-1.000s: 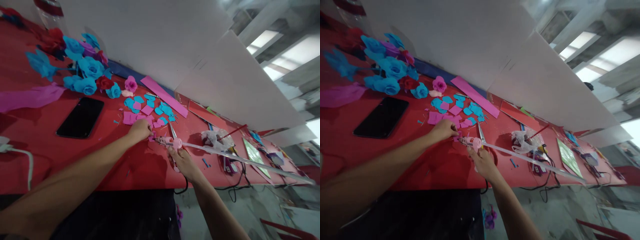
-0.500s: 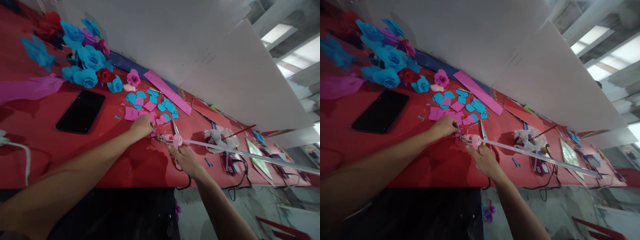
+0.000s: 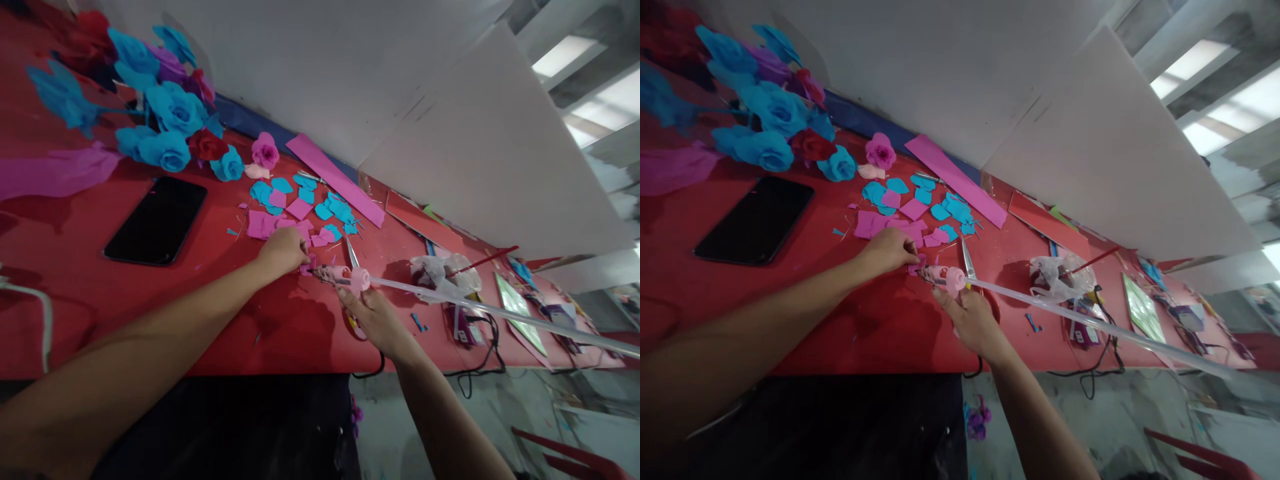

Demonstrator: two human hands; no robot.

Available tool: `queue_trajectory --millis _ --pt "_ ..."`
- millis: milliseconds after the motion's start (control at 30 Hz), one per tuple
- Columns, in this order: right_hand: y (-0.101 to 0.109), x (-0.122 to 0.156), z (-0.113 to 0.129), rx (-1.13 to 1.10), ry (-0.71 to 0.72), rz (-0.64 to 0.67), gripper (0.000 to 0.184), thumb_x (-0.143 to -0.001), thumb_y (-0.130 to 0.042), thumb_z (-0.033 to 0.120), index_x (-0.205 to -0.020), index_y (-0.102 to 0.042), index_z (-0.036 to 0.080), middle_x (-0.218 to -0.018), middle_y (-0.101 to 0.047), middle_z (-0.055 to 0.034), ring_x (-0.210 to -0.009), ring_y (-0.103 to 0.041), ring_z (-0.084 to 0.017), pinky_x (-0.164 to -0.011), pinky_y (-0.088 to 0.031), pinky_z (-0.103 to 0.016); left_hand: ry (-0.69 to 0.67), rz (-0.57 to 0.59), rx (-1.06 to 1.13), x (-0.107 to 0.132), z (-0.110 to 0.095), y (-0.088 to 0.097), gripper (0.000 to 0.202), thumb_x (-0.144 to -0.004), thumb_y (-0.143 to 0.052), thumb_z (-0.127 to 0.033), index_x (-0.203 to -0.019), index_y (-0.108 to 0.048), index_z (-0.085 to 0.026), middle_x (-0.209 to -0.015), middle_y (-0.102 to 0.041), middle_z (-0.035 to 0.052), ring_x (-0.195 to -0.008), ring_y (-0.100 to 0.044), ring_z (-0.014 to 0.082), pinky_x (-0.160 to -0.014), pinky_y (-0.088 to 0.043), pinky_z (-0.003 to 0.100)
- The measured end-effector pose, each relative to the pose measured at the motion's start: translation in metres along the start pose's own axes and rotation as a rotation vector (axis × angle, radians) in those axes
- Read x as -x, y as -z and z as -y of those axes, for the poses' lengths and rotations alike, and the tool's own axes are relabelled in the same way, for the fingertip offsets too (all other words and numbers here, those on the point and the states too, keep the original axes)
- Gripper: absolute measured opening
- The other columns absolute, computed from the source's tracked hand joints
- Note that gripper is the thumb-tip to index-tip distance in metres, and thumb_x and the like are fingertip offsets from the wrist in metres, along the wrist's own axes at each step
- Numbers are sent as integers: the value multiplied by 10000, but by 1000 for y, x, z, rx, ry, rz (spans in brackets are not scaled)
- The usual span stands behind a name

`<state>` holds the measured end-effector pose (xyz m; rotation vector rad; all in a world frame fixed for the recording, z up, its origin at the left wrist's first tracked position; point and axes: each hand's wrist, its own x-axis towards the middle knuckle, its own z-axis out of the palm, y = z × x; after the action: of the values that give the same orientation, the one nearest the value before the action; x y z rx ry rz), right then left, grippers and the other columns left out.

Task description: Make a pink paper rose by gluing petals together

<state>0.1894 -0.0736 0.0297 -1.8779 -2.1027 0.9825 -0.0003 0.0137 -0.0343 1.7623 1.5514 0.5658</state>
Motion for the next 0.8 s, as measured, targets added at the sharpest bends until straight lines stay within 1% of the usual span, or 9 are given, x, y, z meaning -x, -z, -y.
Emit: queue_trajectory --millis 167,233,367,567,800 --pt "-1 -3 -2 28 53 -1 399 -858 -413 506 -603 -416 200 -520 -357 40 -493 -338 -105 -489 -286 -255 -6 -2 10 0 0 0 54 -623 -673 -219 -630 -691 -170 -672 -680 57 -657 -595 185 -590 -395 295" --pt "3 0 -1 16 55 -7 420 -855 -411 511 -572 -390 200 -509 -339 41 -483 -321 -100 -465 -267 -246 -3 2 6 0 0 0 56 -622 -683 -222 -634 -691 -167 -673 -680 54 -655 -594 178 -588 -390 288" --pt "9 6 4 3 28 3 494 -839 -405 551 -499 -294 211 -491 -243 49 -461 -243 -86 -439 -226 -236 -10 -2 3 0 1 -1 61 -629 -685 -221 -641 -693 -162 -676 -680 51 -645 -591 167 -584 -383 279" --pt "5 -3 -1 38 21 -13 480 -831 -412 563 -521 -328 206 -493 -288 48 -475 -289 -90 -466 -249 -236 3 -8 16 0 0 -1 51 -622 -690 -209 -635 -699 -161 -654 -671 54 -642 -590 178 -579 -381 286" --pt "9 2 3 38 2 -14 480 -834 -410 556 -519 -297 211 -481 -254 56 -465 -254 -88 -462 -238 -239 13 -3 24 0 -1 0 56 -615 -698 -209 -641 -704 -159 -652 -666 51 -621 -578 172 -575 -376 286"
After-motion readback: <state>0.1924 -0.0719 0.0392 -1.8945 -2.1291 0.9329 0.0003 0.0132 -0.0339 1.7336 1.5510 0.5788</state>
